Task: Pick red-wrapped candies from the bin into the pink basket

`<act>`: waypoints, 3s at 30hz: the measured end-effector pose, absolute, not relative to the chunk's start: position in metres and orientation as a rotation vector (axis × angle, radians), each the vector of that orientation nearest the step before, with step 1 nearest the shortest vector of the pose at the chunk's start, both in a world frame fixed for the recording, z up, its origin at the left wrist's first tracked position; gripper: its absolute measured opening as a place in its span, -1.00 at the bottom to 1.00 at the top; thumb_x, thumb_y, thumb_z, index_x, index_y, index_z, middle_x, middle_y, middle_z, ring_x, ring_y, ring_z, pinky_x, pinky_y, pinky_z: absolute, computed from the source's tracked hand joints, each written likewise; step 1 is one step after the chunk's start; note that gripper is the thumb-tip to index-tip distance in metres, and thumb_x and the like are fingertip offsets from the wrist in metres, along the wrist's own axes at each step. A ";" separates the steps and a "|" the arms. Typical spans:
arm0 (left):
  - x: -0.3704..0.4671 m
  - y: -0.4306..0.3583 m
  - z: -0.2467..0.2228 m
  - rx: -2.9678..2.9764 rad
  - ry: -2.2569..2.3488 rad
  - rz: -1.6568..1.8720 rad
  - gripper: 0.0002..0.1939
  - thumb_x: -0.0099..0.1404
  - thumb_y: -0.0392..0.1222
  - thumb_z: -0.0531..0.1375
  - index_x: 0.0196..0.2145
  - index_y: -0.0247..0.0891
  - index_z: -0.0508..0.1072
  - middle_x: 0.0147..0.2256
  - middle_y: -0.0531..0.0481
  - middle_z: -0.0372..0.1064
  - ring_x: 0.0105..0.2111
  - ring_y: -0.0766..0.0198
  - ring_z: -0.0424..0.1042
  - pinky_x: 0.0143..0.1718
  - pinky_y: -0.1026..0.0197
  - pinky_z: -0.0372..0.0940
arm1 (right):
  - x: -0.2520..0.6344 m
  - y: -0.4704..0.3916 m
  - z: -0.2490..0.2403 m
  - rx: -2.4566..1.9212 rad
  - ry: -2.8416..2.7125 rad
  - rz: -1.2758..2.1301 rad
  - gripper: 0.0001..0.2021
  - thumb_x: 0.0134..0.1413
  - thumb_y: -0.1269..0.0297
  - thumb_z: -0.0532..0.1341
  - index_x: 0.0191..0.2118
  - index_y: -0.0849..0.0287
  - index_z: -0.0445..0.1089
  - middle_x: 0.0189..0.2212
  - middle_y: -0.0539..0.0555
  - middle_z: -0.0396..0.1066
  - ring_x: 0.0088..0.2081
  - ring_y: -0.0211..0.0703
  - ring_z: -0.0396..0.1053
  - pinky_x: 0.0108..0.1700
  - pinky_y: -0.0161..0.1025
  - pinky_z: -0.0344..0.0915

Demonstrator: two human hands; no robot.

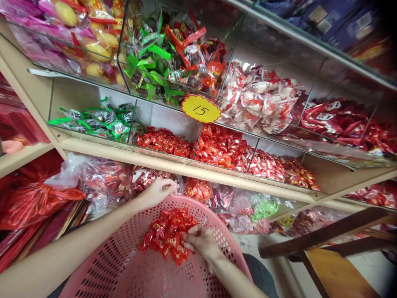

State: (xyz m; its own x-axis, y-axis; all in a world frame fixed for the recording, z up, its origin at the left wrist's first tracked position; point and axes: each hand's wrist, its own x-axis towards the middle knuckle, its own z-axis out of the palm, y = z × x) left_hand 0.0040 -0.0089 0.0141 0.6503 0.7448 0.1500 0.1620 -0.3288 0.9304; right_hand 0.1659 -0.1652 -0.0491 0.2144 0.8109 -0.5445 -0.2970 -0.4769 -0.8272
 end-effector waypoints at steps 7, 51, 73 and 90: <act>0.002 -0.011 0.015 1.818 0.696 0.703 -0.71 0.24 -0.06 0.06 -0.36 -0.34 0.44 -0.40 -0.03 0.43 -0.39 0.30 0.38 -0.32 0.29 0.25 | 0.159 -0.160 -0.065 -1.579 -0.788 1.227 -0.54 -0.41 0.10 0.37 -0.54 0.12 0.03 -0.68 -0.20 0.10 -0.72 -0.40 0.14 -0.67 -0.41 0.08; 0.013 -0.020 0.034 1.259 0.605 0.460 -0.54 0.27 0.10 0.00 -0.09 -0.35 0.33 -0.33 -0.20 0.46 -0.40 0.24 0.45 -0.41 0.24 0.30 | 0.193 -0.125 0.044 -1.478 -1.785 0.405 -0.76 0.20 0.19 -0.02 -0.21 0.09 0.36 -0.37 0.09 0.43 -0.43 -0.22 0.35 -0.32 -0.31 0.22; 0.017 -0.022 0.021 1.435 0.544 0.512 -0.71 0.12 -0.11 0.24 -0.27 -0.35 0.32 -0.44 0.01 0.43 -0.48 0.36 0.40 -0.40 0.26 0.32 | 0.173 -0.120 0.011 -1.268 -1.025 1.149 -0.69 -0.08 0.02 0.24 -0.38 0.21 0.34 -0.52 0.01 0.39 -0.50 -0.27 0.36 -0.53 -0.37 0.26; 0.010 -0.013 0.029 1.801 0.579 0.637 -0.76 0.17 -0.07 0.18 -0.44 -0.32 0.48 -0.50 0.01 0.42 -0.48 0.35 0.37 -0.42 0.30 0.25 | 0.172 -0.121 0.010 -1.319 -1.069 1.208 -0.66 -0.15 0.00 0.27 -0.40 0.20 0.33 -0.52 -0.03 0.37 -0.53 -0.32 0.30 -0.55 -0.40 0.22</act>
